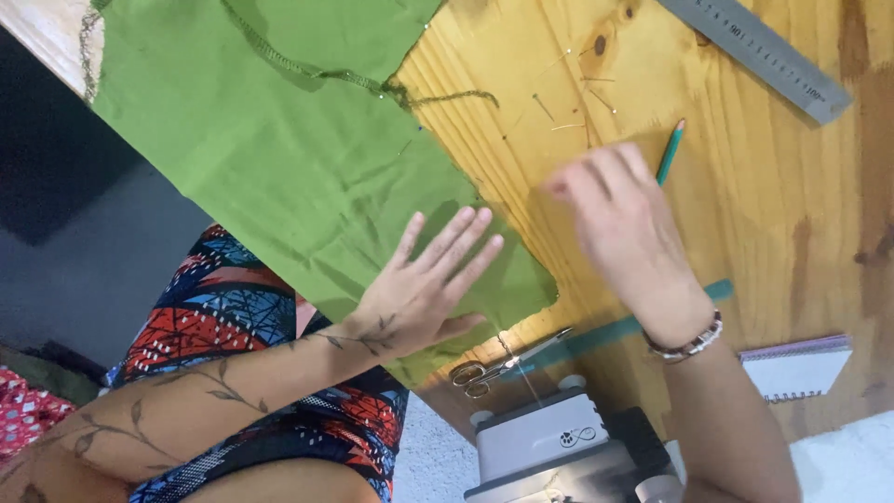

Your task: Aligning fabric pieces and securing them with sewing pins after using an overlock machine.

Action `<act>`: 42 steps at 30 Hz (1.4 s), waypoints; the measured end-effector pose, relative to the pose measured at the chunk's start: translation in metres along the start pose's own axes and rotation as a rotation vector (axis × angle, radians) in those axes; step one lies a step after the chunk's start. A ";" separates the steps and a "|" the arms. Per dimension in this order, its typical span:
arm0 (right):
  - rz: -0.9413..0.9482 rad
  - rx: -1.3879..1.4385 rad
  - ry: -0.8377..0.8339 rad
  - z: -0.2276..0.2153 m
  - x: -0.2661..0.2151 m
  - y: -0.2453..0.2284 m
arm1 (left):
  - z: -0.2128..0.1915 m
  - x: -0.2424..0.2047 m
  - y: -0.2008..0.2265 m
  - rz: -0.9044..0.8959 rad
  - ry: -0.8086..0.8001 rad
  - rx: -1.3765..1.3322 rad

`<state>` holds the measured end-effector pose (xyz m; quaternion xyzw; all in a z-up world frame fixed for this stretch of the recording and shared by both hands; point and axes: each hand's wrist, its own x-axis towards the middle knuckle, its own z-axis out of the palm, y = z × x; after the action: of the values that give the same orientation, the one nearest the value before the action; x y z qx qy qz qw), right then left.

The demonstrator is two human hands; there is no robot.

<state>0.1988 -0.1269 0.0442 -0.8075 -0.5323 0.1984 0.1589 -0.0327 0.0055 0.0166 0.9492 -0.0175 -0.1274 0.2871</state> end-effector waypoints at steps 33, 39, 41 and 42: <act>-0.362 -0.298 -0.021 0.040 -0.052 -0.007 | 0.028 -0.001 0.023 0.051 -0.067 0.131; -0.279 -0.202 -0.010 0.043 -0.056 -0.007 | 0.028 0.001 0.023 0.048 -0.093 0.158; -0.275 -0.174 -0.032 0.048 -0.058 -0.005 | 0.028 0.001 0.022 0.057 -0.095 0.154; -0.275 -0.173 -0.033 0.050 -0.059 -0.002 | 0.028 0.001 0.022 0.057 -0.096 0.153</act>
<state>0.1517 -0.1779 0.0108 -0.7344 -0.6554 0.1414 0.1056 -0.0381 -0.0284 0.0058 0.9604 -0.0678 -0.1627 0.2160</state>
